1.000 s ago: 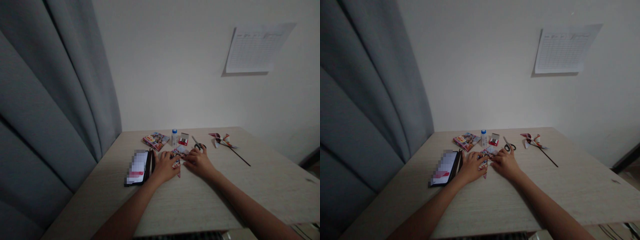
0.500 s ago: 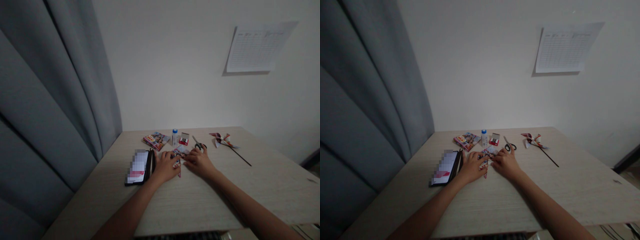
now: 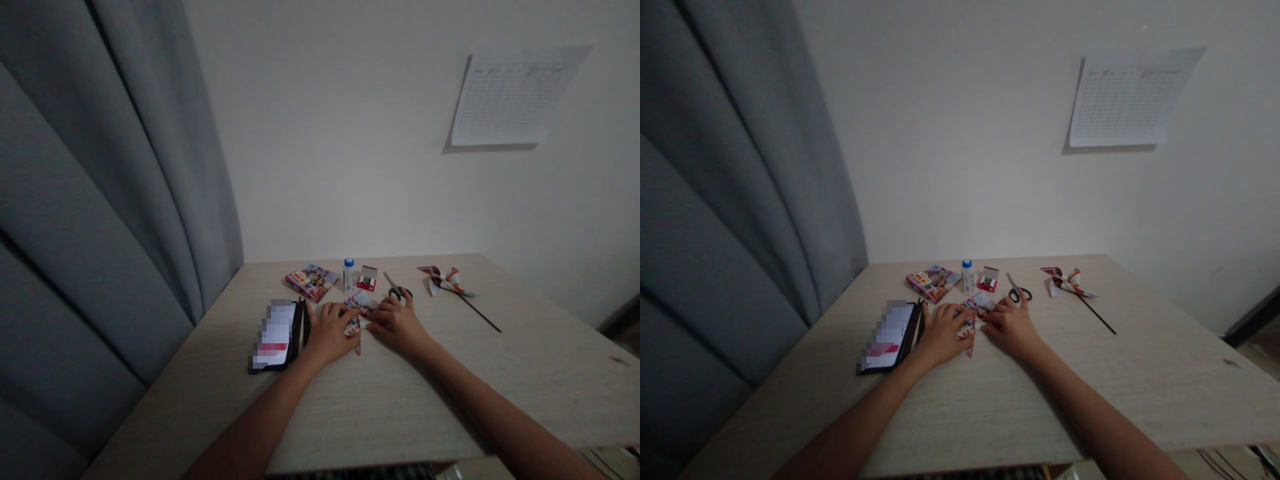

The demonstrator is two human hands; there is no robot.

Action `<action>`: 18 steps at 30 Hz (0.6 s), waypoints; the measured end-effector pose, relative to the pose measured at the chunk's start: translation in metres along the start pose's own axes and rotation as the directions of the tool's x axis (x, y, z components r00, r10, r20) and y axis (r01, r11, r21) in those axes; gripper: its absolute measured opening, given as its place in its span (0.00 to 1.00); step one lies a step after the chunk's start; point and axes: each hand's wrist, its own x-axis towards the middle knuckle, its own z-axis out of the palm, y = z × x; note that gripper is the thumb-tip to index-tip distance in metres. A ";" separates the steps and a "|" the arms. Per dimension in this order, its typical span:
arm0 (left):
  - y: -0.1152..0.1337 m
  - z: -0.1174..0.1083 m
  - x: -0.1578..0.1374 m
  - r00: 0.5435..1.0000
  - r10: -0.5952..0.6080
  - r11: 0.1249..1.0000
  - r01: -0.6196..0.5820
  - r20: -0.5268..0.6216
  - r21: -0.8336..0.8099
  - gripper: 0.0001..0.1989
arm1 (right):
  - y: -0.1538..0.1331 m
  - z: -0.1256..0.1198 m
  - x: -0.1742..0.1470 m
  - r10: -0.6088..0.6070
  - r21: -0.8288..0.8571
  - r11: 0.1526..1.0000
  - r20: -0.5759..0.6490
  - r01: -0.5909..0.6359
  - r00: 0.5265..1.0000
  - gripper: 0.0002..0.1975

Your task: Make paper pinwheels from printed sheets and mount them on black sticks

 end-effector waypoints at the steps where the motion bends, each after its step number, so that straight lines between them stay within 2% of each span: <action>1: 0.000 0.000 0.000 1.000 0.002 1.000 -0.002 0.002 0.006 0.24 | 0.000 0.000 0.000 0.000 -0.003 1.000 0.003 0.000 1.000 0.09; 8: 0.000 0.001 -0.002 1.000 0.029 0.999 -0.029 -0.012 0.028 0.20 | 0.003 0.002 0.000 -0.003 0.022 1.000 -0.001 0.003 1.000 0.09; 18: -0.003 0.001 -0.001 0.999 0.037 0.999 -0.037 -0.008 0.020 0.20 | 0.000 -0.001 0.000 0.004 0.016 1.000 0.002 -0.004 1.000 0.08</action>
